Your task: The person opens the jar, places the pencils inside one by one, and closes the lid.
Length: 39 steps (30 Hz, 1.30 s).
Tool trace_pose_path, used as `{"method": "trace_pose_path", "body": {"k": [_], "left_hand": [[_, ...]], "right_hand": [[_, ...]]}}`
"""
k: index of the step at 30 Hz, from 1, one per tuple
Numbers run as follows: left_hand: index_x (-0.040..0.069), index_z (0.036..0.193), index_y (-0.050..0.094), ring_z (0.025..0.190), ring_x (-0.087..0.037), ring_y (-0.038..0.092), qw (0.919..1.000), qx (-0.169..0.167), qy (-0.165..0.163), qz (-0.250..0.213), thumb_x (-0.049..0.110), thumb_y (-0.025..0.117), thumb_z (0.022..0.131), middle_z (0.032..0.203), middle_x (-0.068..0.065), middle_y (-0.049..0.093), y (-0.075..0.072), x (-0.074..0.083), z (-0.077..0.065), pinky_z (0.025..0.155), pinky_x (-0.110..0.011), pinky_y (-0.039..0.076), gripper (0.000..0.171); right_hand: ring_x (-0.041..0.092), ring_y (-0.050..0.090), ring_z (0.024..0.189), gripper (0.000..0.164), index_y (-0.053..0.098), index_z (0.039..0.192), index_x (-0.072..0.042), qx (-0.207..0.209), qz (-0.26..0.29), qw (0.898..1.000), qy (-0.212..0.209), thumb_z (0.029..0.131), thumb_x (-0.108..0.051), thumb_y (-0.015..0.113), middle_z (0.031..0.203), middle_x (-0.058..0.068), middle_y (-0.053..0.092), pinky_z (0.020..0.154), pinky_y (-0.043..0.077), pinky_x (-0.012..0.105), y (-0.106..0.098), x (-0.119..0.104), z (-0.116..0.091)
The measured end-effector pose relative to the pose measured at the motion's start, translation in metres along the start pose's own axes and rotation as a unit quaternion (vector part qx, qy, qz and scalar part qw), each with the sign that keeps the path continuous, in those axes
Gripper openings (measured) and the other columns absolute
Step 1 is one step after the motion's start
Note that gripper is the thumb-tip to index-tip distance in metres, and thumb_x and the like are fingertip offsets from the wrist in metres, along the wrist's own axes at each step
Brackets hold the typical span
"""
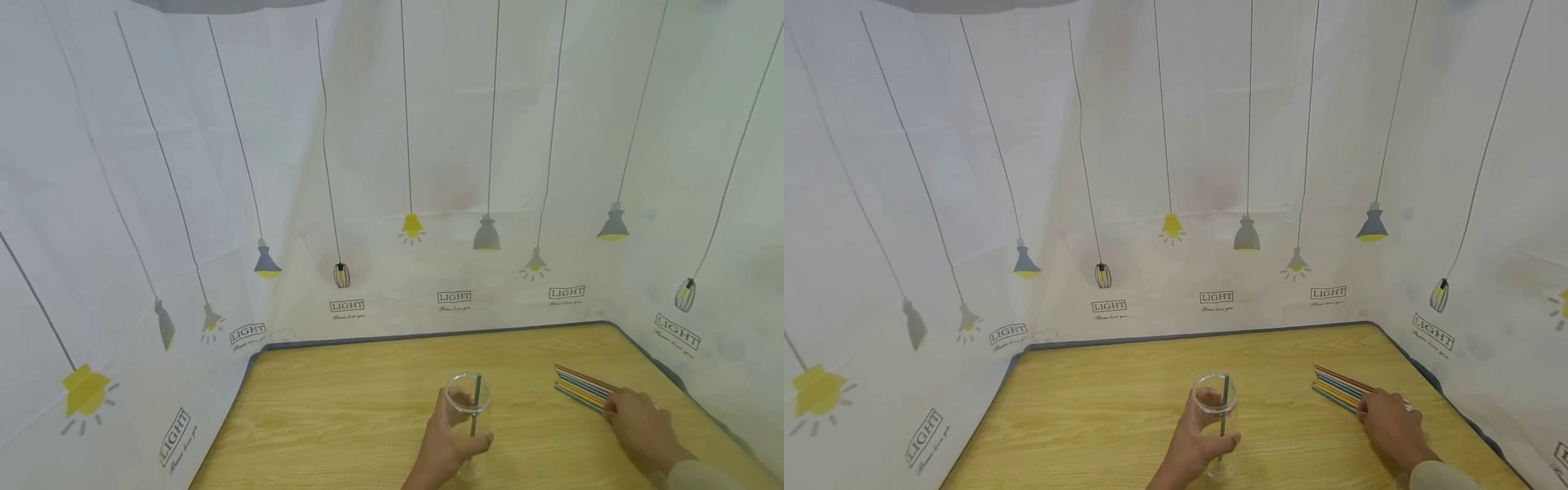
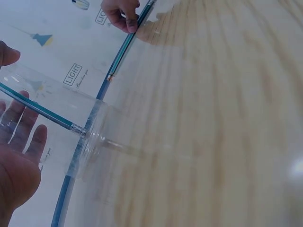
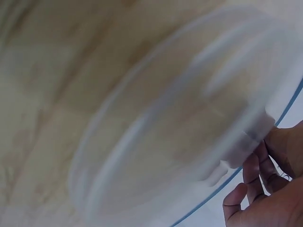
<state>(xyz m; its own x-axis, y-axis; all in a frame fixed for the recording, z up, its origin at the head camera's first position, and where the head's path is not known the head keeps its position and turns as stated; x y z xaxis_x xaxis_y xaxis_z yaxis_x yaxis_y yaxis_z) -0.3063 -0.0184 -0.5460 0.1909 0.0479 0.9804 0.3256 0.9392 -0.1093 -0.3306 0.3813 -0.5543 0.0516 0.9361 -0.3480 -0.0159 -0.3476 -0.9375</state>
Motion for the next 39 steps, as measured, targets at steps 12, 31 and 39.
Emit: {"method": "trace_pose_path", "body": {"k": [12, 31, 39], "left_hand": [[0.023, 0.143, 0.051, 0.137, -0.032, 0.058, 1.0, 0.003, -0.002, 0.001, 0.017, 0.091, 0.086, 0.15, -0.007, 0.062, 0.001, 0.0, 0.0, 0.105, -0.079, 0.051, 0.07], [0.018, 0.143, 0.05, 0.138, -0.033, 0.058, 0.9999, 0.001, -0.012, -0.009, 0.015, 0.091, 0.085, 0.15, -0.012, 0.062, 0.001, -0.001, 0.0, 0.102, -0.079, 0.053, 0.071], [0.02, 0.143, 0.049, 0.139, -0.033, 0.057, 0.9999, -0.007, -0.01, -0.012, 0.015, 0.091, 0.086, 0.152, -0.012, 0.06, 0.0, -0.001, 0.001, 0.103, -0.079, 0.051, 0.07]], "right_hand": [[0.038, 0.064, 0.101, 0.013, 0.075, 0.105, -0.009, 0.002, 0.007, 1.0, -0.002, 0.105, -0.02, 0.068, 0.103, 0.009, 0.073, 0.084, 0.05, 0.077, -0.009, -0.011, -0.003], [0.043, 0.077, 0.109, 0.034, 0.071, 0.128, 0.003, 0.106, 0.185, 0.975, -0.056, 0.114, -0.028, 0.063, 0.126, 0.027, 0.075, 0.08, 0.066, 0.045, -0.05, -0.083, -0.012], [0.007, 0.066, 0.104, 0.051, 0.068, 0.138, -0.001, 0.095, 0.299, 0.948, -0.053, 0.113, -0.045, 0.061, 0.132, 0.018, 0.073, 0.079, 0.056, 0.024, -0.073, -0.131, -0.024]]}}
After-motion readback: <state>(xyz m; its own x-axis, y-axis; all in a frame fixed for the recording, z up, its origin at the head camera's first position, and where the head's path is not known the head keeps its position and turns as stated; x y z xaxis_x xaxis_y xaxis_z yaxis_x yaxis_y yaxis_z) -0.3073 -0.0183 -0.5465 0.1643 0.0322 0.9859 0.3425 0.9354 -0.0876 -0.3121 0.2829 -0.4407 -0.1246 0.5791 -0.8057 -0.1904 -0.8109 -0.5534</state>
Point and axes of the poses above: each hand's wrist, its own z-axis towards the middle knuckle, its own y-axis out of the palm, x = y × z, the point moved 1 cm from there along z, towards the middle knuckle
